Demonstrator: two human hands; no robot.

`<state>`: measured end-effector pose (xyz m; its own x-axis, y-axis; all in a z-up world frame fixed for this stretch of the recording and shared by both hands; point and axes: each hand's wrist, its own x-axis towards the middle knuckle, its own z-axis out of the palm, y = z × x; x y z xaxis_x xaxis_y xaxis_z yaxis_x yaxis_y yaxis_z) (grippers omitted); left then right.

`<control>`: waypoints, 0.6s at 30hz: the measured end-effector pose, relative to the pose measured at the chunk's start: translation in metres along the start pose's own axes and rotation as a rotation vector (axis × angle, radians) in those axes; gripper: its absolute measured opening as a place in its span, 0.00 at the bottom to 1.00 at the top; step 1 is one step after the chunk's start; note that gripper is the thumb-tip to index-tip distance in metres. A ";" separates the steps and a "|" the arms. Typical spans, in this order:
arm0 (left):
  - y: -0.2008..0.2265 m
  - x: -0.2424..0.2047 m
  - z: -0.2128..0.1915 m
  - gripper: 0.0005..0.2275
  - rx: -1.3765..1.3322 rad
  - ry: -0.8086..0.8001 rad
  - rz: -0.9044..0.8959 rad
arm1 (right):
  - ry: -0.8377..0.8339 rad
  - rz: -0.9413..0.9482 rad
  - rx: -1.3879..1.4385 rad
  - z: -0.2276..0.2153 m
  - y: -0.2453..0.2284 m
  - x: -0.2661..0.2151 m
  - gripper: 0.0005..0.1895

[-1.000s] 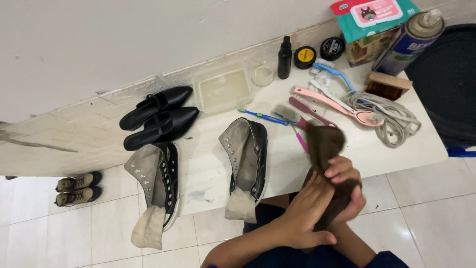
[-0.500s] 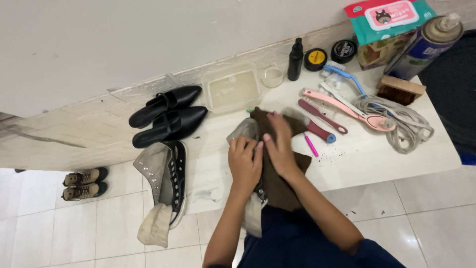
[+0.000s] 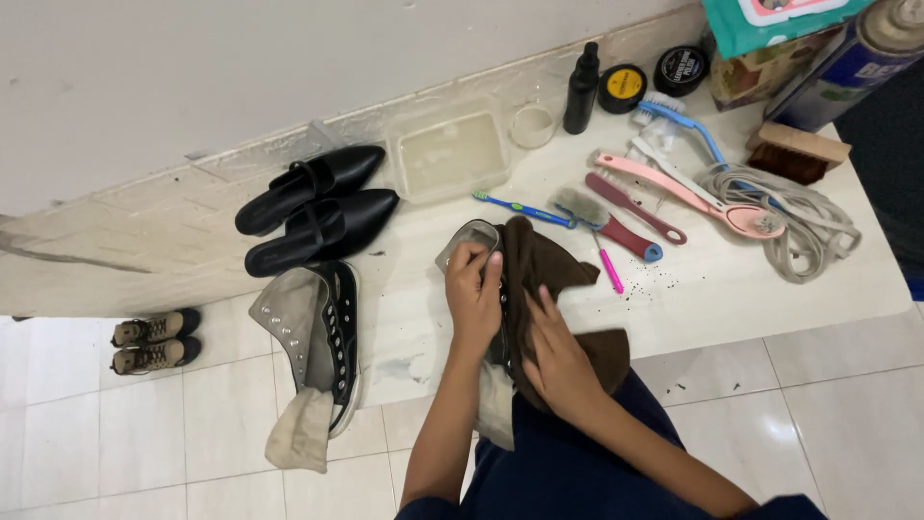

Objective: The person wipes a black high-top sneaker with a brown cloth, then uses a blue toothbrush to scrub the upper and sole. The shoe is rotated to access different areas while being cleaned on a white countertop.

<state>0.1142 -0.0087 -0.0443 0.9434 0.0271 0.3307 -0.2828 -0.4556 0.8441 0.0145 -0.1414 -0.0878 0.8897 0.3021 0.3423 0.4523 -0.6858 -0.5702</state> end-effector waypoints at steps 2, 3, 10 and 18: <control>-0.003 -0.001 0.000 0.20 -0.073 0.002 -0.044 | -0.027 -0.093 -0.032 0.009 0.005 -0.022 0.27; -0.005 -0.002 0.001 0.20 -0.074 0.004 -0.049 | -0.032 -0.093 -0.032 0.004 0.004 -0.027 0.27; -0.020 -0.008 0.006 0.20 -0.170 0.106 -0.022 | 0.354 0.081 0.554 0.016 0.074 -0.080 0.16; -0.035 -0.010 0.013 0.19 -0.256 0.129 -0.023 | 0.283 0.347 0.377 -0.020 0.016 0.072 0.30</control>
<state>0.1166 -0.0048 -0.0824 0.9247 0.1552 0.3476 -0.3119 -0.2146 0.9256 0.0849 -0.1438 -0.0572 0.9618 -0.1225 0.2446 0.1743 -0.4149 -0.8930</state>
